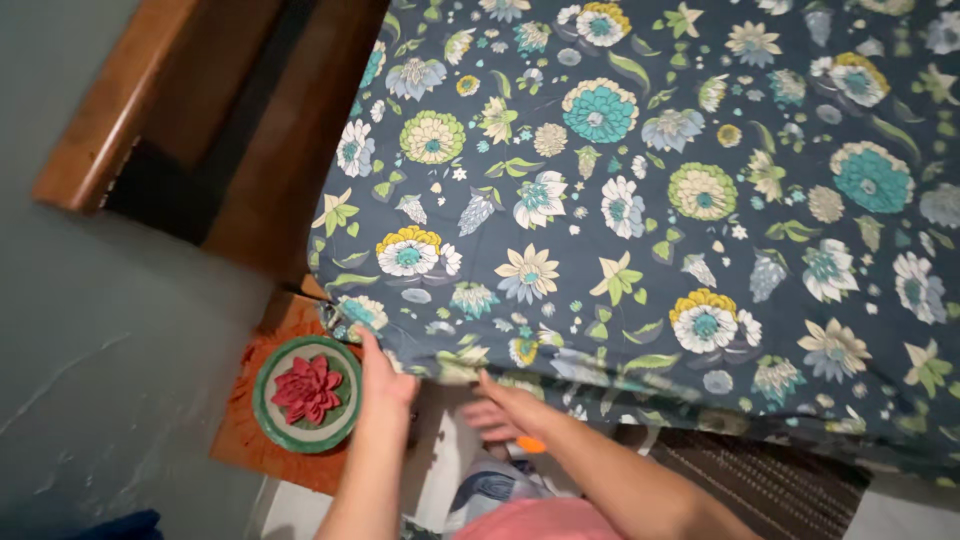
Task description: The person spreads a floral-patterned fitted sheet over a mattress, tucking the edges under and smoothing the surface. The person moves around the bed to adjust the sheet on all sides.
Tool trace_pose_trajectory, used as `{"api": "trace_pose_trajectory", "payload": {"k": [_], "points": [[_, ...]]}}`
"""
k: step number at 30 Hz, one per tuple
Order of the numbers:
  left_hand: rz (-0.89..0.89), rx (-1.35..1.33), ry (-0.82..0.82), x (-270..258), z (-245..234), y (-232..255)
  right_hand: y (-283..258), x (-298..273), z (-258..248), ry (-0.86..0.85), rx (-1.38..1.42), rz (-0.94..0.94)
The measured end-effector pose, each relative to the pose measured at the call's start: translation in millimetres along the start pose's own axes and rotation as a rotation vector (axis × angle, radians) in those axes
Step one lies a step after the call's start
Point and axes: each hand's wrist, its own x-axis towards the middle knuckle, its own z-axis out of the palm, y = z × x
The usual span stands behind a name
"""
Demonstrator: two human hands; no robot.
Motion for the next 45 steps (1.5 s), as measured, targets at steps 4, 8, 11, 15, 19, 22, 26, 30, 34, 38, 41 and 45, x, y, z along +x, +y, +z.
{"api": "trace_pose_trajectory", "payload": {"k": [4, 8, 11, 15, 19, 22, 26, 30, 34, 38, 41, 45], "points": [[-0.216, 0.211, 0.050, -27.4, 22.8, 46.5, -42.3, 12.8, 45.2, 0.174, 0.546, -0.241], [-0.131, 0.295, -0.036, -39.5, 6.6, 77.9, -89.0, -11.7, -11.2, 0.310, 0.940, -0.703], [0.012, 0.232, 0.051, -45.8, -13.3, 79.8, -106.2, -74.4, -95.2, 0.445, 1.080, -1.053], [0.066, 0.167, 0.039, -31.0, -25.4, 64.1, -80.0, -185.4, -199.8, 0.618, 1.023, -1.186], [0.103, 0.171, 0.048, -4.3, -20.4, 51.3, -28.5, -261.4, -271.6, 0.650, 1.028, -0.957], [-0.040, 0.308, 0.041, -15.2, -22.3, 21.5, 5.3, -285.2, -275.4, 0.759, 0.903, -0.955], [-0.416, 0.553, 0.031, -41.3, -27.1, -56.9, 21.6, -274.2, -257.0, 0.765, 1.095, -1.117], [-0.123, 0.446, 0.150, -40.9, -28.8, -66.7, 37.8, -279.1, -256.7, 0.934, 0.964, -0.600], [0.203, 0.312, 0.068, -21.9, -5.9, -37.1, 28.1, -311.3, -268.5, 1.060, 0.952, -0.972], [0.273, 0.335, 0.173, -31.5, 2.4, -36.6, 51.6, -312.3, -248.4, 1.117, 0.907, -1.090], [0.015, 0.527, 0.438, -58.3, -21.8, -46.8, 100.4, -296.6, -227.6, 1.111, 0.820, -0.709], [-0.049, 0.739, 0.304, -83.5, -51.0, -66.3, 146.8, -291.8, -210.4, 1.106, 0.659, -0.381]]}}
